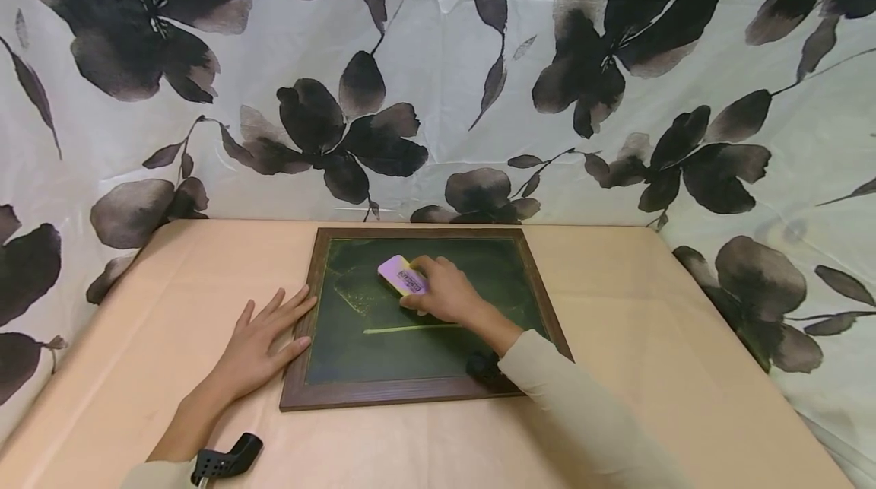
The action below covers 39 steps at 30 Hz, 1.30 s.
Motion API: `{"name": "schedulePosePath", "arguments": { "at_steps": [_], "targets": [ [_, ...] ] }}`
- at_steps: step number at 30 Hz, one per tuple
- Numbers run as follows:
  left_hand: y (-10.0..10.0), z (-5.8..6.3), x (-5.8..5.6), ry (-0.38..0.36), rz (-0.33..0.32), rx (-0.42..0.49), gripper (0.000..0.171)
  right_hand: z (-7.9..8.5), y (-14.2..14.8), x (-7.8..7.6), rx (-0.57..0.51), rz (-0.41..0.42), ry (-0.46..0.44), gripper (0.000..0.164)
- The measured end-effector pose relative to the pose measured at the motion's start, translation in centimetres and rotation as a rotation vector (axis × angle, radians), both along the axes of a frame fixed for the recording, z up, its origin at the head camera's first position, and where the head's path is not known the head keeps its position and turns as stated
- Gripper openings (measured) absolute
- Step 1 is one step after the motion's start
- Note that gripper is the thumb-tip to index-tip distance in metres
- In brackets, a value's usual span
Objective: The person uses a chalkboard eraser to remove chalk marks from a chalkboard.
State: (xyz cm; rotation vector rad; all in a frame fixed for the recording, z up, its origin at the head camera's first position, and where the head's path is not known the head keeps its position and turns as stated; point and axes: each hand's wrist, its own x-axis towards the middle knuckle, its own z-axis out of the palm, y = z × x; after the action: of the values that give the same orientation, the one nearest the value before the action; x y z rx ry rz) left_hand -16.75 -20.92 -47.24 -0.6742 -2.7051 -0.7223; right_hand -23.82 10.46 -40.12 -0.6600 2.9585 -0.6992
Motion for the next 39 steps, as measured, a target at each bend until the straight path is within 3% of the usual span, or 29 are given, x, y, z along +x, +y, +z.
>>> {"name": "schedulePosePath", "arguments": {
  "at_steps": [8,18,32,39],
  "targets": [
    [-0.3,0.0,0.2,-0.016,0.000,-0.003,0.060,-0.4,6.8,-0.5,-0.052,-0.135,-0.009,0.066],
    [-0.5,-0.2,0.5,-0.009,-0.007,0.008,0.060,-0.4,12.6,0.4,-0.051,-0.224,0.023,0.063],
    [-0.5,-0.1,0.6,-0.009,-0.011,0.009,0.059,-1.0,14.2,1.3,-0.059,-0.265,0.029,0.065],
    [-0.4,0.2,0.6,0.001,-0.023,0.010,0.059,-0.3,14.6,2.4,-0.142,-0.272,-0.008,0.065]
  ]
}}
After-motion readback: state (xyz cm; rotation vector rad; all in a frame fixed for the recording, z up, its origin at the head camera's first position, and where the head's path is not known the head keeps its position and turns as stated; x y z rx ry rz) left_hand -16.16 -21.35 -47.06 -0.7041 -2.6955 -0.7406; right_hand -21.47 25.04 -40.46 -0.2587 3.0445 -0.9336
